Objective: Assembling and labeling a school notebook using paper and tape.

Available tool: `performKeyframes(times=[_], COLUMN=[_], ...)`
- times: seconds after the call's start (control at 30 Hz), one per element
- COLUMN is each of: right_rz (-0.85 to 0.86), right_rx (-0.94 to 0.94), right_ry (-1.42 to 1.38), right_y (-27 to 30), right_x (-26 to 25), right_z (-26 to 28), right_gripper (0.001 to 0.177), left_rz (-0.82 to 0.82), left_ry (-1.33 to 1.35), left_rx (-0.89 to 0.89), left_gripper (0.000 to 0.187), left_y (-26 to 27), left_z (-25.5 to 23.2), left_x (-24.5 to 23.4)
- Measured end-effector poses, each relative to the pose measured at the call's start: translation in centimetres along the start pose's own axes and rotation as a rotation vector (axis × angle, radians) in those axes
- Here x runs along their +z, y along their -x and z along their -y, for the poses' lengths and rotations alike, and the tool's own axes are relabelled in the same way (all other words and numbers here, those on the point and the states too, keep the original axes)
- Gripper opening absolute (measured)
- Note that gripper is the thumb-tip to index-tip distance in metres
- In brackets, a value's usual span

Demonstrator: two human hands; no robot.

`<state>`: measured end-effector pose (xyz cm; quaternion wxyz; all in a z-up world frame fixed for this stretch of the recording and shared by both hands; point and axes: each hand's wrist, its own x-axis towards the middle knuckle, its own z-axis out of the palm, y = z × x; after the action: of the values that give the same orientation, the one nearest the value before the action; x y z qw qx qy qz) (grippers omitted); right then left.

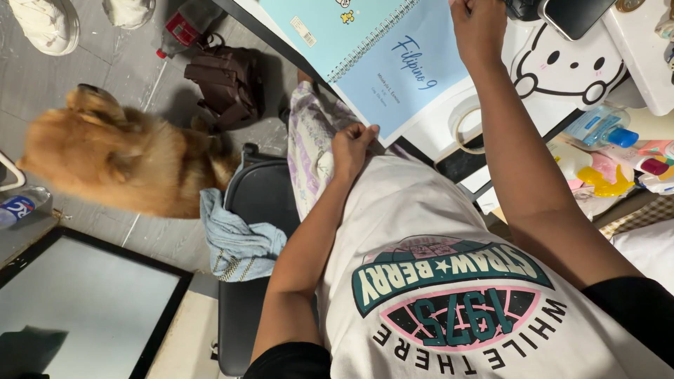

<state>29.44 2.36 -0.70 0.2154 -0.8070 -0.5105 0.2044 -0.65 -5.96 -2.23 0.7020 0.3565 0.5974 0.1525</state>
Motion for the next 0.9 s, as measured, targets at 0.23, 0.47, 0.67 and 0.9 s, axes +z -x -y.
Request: performKeyframes(times=[0.23,0.47,0.67,0.9], right_rz=[0.004,-0.008,-0.046,-0.020], right_rx=[0.000,-0.046,-0.099,-0.029], right_ry=[-0.008,0.014,0.087,0.090], right_y=[0.0,-0.1,-0.3,-0.5], right_x=[-0.1,0.1,0.7,0.6], right_z=[0.1,-0.6,-1.8,-1.3], right_gripper=[0.029,0.020,0.017,0.024], left_rz=[0.017,0.005,-0.243,0.000], left_ry=[-0.003,-0.108,-0.609,-1.172], left_rx=[0.021,0.031,0.321,0.797], left_gripper=[0.035,0.031,0.036,0.081], left_y=[-0.7,0.4,0.4,-3.3], left_z=[1.2,-1.1,-2.7,-2.4], left_x=[0.1,-0.4,-0.8,1.8])
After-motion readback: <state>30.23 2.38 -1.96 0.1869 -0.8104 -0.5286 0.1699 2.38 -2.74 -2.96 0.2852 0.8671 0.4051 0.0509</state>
